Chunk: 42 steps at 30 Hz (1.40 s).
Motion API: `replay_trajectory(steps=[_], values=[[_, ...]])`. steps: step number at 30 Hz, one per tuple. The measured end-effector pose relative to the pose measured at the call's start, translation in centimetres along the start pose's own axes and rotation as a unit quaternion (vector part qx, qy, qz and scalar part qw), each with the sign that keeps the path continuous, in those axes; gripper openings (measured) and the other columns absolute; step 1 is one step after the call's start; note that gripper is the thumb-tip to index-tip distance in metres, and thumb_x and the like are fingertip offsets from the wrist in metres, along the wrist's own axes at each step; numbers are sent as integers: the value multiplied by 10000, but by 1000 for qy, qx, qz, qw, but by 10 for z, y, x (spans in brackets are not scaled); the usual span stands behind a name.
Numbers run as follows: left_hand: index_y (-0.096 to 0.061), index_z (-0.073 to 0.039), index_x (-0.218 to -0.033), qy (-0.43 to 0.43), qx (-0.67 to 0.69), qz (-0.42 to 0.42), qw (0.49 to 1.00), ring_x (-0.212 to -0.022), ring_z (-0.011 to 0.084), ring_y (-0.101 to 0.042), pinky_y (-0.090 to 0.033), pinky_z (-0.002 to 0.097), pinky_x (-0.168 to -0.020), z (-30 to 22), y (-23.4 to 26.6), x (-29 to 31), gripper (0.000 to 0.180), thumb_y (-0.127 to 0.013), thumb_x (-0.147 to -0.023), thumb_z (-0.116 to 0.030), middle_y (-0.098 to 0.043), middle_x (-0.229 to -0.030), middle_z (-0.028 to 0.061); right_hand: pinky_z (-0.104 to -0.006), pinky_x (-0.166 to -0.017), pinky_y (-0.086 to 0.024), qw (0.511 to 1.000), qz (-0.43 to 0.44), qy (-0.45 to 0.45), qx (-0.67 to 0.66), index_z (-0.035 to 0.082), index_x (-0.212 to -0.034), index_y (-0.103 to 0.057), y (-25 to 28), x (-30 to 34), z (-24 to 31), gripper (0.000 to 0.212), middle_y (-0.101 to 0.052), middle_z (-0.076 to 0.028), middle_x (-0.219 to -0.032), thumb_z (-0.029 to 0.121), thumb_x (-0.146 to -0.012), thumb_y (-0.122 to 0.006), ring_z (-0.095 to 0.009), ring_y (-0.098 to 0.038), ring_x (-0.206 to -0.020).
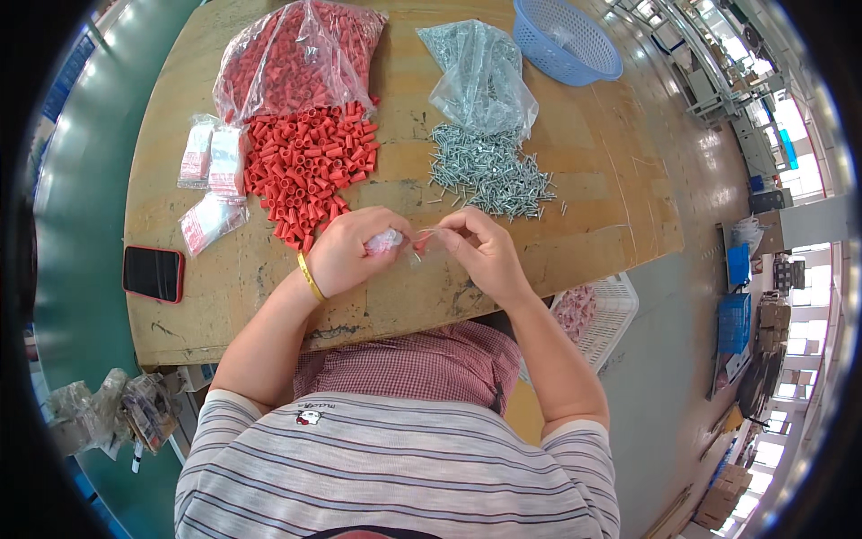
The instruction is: The person sorts small plastic components and screws by hand, placing them into a small plastic bag.
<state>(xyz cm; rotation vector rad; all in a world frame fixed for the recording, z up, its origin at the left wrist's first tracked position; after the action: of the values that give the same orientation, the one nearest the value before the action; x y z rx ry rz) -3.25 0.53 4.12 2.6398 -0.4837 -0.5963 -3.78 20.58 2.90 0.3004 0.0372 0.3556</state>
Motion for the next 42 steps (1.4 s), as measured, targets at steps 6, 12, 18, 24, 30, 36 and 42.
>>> replay_trajectory(steps=[6, 12, 18, 24, 30, 36, 42], values=[[-657, -44, -987, -28, -15, -23, 999, -789, 210, -643, -506, 306, -711, 4, 0, 1, 213, -662, -774, -37, -659, -898, 83, -221, -757, -422, 999, -26, 34, -11, 16, -943, -599, -13, -1, -2, 50, -554, 3, -919, 62, -922, -602, -56, -512, -842], [-676, -26, -950, 192, 216, -46, 956, -746, 48, -564, -473, 220, -678, 19, -6, 10, 123, -677, -864, -113, -641, -828, -8, -194, -724, -417, 987, -72, 27, -143, 31, -954, -592, -22, 1, -12, 72, -556, 40, -874, 93, -925, -614, -29, -508, -800], [-685, -34, -898, 204, 239, -54, 948, -724, 51, -547, -457, 227, -664, 19, -7, 6, 89, -667, -855, -110, -643, -819, -2, -199, -730, -407, 984, -93, 32, -148, 35, -930, -591, -26, 0, -13, 37, -557, 36, -878, 71, -922, -596, -38, -495, -784], [-679, -27, -890, 210, 292, -52, 932, -759, 74, -577, -467, 241, -688, 17, -15, -5, 88, -668, -854, -106, -659, -849, 10, -206, -692, -410, 980, -150, 25, -128, 40, -906, -589, -26, 2, -2, 35, -552, 34, -850, 74, -916, -588, -36, -478, -750], [-678, -17, -871, 250, 236, -57, 937, -784, 90, -603, -481, 240, -691, 38, -17, 17, 76, -689, -831, -81, -665, -831, 41, -213, -702, -469, 981, -87, -14, -175, 32, -947, -579, -50, 4, -25, 78, -585, 10, -854, 103, -926, -605, -54, -563, -801], [-655, -5, -841, 178, 188, -47, 965, -723, 92, -603, -468, 233, -676, 33, -22, 14, 17, -654, -836, -22, -650, -781, 22, -233, -735, -492, 980, -70, 68, -174, 15, -959, -555, -49, 7, -22, 102, -572, -18, -892, 117, -958, -567, -89, -602, -825], [-648, -16, -934, 289, 275, -28, 917, -634, 85, -567, -444, 205, -586, 31, -27, 9, 86, -650, -863, -64, -616, -744, 4, -211, -655, -468, 992, -84, 15, -91, 29, -926, -584, -11, 26, -26, 102, -586, -2, -837, 128, -946, -570, -63, -581, -783]])
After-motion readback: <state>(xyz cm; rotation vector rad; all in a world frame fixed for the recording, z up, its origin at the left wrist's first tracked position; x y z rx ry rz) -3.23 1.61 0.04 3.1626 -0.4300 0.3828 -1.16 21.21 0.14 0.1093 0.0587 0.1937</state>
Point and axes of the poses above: each hand's wrist, its own x-axis away from the middle knuckle, its own y-axis out of the back of the hand, z = x × y, the point moved 4 cm from there along -x, towards the middle knuckle
